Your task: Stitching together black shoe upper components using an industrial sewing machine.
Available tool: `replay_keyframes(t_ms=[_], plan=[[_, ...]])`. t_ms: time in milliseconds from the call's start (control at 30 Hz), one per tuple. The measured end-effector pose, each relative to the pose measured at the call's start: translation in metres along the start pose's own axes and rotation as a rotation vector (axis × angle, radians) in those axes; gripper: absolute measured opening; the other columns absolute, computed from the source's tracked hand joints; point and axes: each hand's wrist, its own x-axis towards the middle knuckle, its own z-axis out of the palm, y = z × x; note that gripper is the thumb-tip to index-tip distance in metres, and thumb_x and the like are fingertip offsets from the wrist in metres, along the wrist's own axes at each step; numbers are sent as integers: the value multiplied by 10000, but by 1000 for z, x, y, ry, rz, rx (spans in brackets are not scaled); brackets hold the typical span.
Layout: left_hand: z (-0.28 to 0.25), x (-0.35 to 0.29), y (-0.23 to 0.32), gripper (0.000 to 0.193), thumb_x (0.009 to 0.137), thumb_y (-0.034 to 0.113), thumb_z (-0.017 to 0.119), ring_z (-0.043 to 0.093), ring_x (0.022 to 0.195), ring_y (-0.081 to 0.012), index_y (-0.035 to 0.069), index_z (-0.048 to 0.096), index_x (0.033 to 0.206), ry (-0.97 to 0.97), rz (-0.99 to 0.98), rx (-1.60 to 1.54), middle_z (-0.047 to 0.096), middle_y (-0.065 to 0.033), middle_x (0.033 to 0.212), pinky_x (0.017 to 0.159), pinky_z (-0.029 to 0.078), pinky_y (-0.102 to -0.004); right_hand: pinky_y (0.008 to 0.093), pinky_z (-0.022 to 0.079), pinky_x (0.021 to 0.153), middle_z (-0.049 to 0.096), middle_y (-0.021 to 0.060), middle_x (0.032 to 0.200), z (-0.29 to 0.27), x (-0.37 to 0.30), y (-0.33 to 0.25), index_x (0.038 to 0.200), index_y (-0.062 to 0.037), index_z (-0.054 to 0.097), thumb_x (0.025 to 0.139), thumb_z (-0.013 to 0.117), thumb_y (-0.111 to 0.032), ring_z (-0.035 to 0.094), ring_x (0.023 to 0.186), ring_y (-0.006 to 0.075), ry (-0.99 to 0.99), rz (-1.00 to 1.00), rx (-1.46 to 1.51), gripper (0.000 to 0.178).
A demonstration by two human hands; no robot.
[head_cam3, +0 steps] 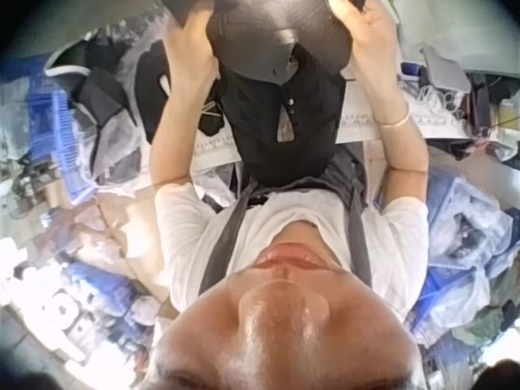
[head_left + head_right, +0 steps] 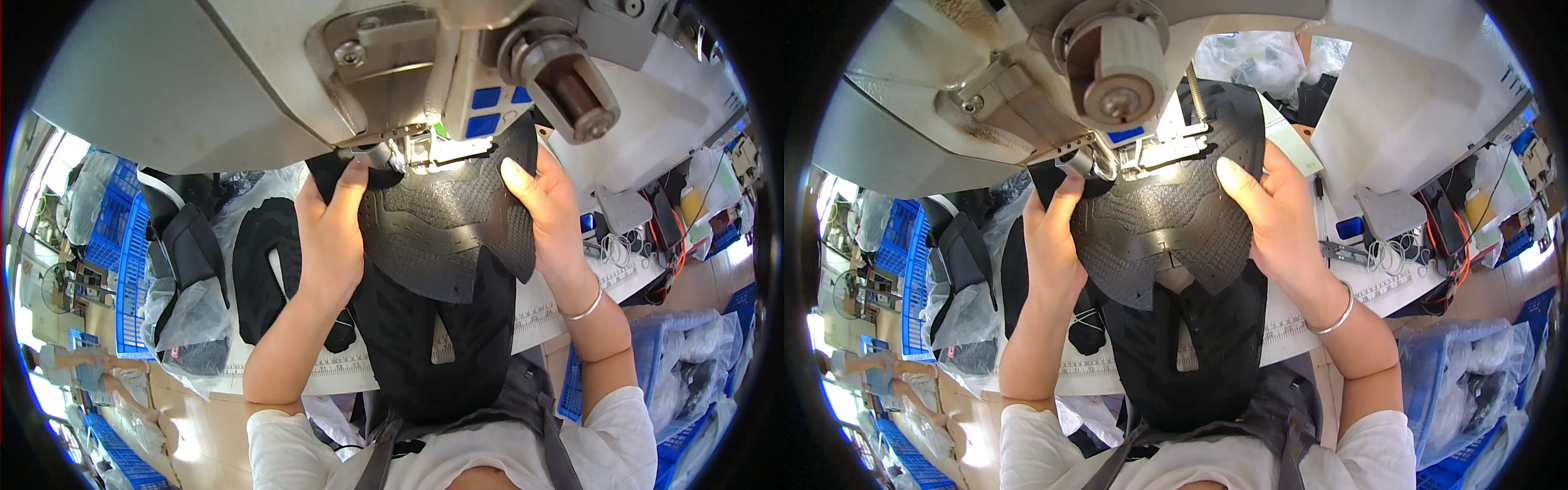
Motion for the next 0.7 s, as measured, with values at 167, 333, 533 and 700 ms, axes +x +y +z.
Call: replay_keyframes(t_ms=[167,333,533,700], plan=[[-4,7,1,185,838,73,487,609,780,-148,-16,547,989,-11,35,12,614,-81,888,694,487,-263,292,475,807,564,110,1061,2,6,3,1161,28,440,875,491,-98,569,917,158,-10,-24,44,317],[-4,13,4,195,840,73,485,609,795,-151,-18,557,996,-51,7,-3,617,-87,903,702,487,-270,287,471,809,562,109,1065,0,7,2,1167,31,437,870,494,-88,567,920,153,-13,-32,8,325],[-9,26,11,211,823,90,502,603,823,-152,-13,574,992,-145,15,116,620,-86,905,740,471,-271,284,451,837,557,110,1078,0,5,4,1169,33,438,867,498,-80,556,947,151,1,-47,11,328],[-18,32,21,263,820,116,513,582,879,-152,-10,548,1049,-147,-177,149,603,-87,962,768,453,-274,240,482,717,583,96,1009,8,-2,4,1137,23,462,867,512,-104,581,833,119,80,-33,-12,302]])
